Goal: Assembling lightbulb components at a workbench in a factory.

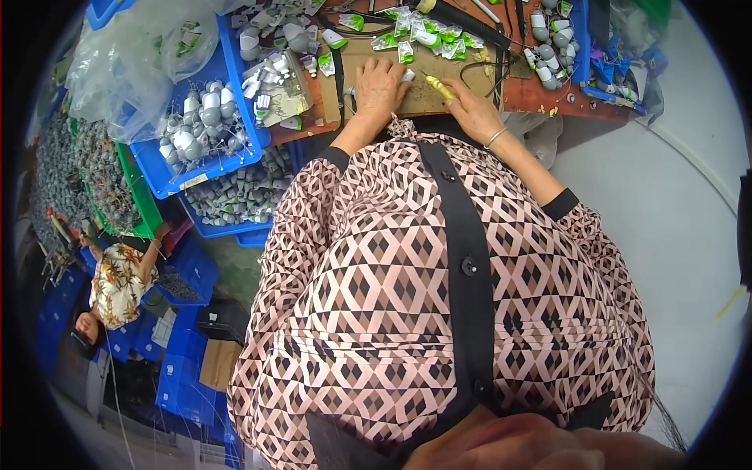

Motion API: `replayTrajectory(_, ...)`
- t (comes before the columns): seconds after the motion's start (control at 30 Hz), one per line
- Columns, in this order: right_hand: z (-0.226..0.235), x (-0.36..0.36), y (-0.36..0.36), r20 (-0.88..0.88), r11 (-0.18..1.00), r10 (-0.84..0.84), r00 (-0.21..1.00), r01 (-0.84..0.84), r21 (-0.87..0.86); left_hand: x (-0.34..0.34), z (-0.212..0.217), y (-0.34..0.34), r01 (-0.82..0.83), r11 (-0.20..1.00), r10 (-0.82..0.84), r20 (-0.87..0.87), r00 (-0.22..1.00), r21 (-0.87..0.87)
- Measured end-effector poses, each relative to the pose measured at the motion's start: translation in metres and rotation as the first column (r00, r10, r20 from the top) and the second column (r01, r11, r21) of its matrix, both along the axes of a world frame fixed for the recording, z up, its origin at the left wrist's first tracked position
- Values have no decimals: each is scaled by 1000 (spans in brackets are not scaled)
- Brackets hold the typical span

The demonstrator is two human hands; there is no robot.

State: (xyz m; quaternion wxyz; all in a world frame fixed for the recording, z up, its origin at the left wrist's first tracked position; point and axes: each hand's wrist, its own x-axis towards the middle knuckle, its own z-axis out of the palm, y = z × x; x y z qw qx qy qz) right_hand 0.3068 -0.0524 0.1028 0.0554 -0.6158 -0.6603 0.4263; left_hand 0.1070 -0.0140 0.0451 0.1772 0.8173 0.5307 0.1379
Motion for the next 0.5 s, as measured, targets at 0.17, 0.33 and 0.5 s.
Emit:
replayTrajectory(0.17, 10, -17, 4, 66, 988, 122, 990, -127, 91, -3, -2, -6, -25, 999, 25, 1, 1000, -26)
replayTrajectory(0.33, 10, -18, 7, 68, 990, 121, 990, -126, 61, -2, 0, -4, 18, 1000, -18, -1, 1000, -11)
replayTrajectory(0.5, 15, -23, 9, 59, 996, 91, 994, -92, 9, -3, 0, -6, 24, 1000, -24, 6, 1000, 2)
